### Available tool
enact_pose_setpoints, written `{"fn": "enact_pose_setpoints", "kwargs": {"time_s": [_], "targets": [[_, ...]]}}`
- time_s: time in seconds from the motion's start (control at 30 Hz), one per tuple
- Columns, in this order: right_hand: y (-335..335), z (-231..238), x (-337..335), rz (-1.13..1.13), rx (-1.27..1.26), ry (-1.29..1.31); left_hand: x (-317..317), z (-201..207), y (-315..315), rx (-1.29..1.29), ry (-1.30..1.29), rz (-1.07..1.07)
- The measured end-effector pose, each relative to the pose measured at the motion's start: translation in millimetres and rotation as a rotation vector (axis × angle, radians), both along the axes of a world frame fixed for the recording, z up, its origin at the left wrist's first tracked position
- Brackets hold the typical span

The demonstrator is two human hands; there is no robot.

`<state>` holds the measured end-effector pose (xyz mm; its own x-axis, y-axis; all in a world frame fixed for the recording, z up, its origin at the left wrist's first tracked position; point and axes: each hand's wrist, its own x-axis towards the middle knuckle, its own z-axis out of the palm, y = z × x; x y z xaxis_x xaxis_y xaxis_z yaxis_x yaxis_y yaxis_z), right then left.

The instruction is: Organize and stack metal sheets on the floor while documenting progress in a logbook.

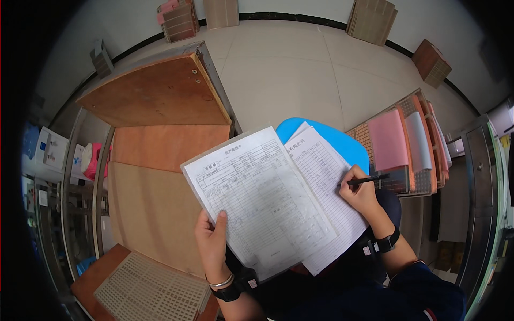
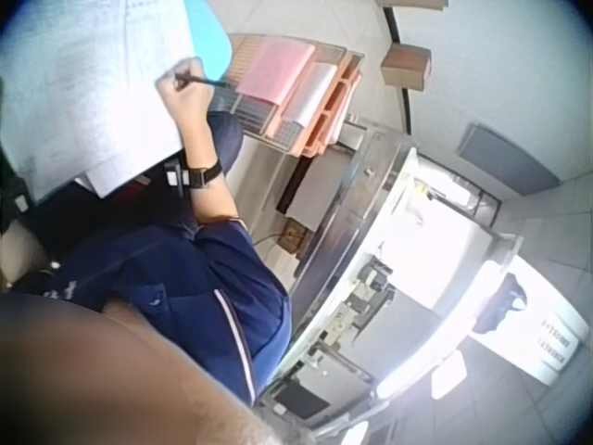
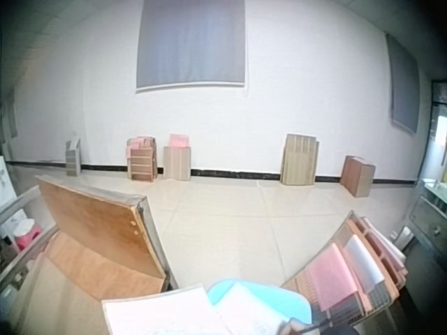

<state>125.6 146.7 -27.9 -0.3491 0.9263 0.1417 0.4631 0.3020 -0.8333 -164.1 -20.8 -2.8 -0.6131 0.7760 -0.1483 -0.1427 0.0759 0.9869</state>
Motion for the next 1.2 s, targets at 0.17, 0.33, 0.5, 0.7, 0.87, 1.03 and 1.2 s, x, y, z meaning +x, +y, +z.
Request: {"fn": "enact_pose_setpoints", "kwargs": {"time_s": [0.17,0.33,0.5,0.7,0.87,1.03,1.2], "targets": [[1.0,-4.6,0.6,0.002,-0.024,0.058,-2.1,-5.2,-0.7,-0.023,0.006,-0.007],[1.5,-1.9,0.0,0.004,-0.021,0.059,-2.3,-7.1,-0.6,-0.010,0.008,0.002],[2.6,-2.8,0.5,0.023,-0.024,0.051,-2.6,-4.5,-1.3,-0.003,0.011,-0.003],[2.9,-5.3,2.7,0.007,-0.042,0.081,0.7,-0.7,1.3,-0.018,0.003,0.039],[2.6,-2.1,1.6,0.001,-0.045,0.082,-1.8,-3.2,-2.6,-0.017,0.017,0.008],[2.6,-6.6,2.5,-0.003,-0.049,0.089,-2.4,-3.9,-3.1,-0.011,0.021,0.005],[3.6,-5.5,1.8,-0.012,-0.002,0.079,-2.3,-3.4,-3.3,-0.013,0.028,0.015]]}}
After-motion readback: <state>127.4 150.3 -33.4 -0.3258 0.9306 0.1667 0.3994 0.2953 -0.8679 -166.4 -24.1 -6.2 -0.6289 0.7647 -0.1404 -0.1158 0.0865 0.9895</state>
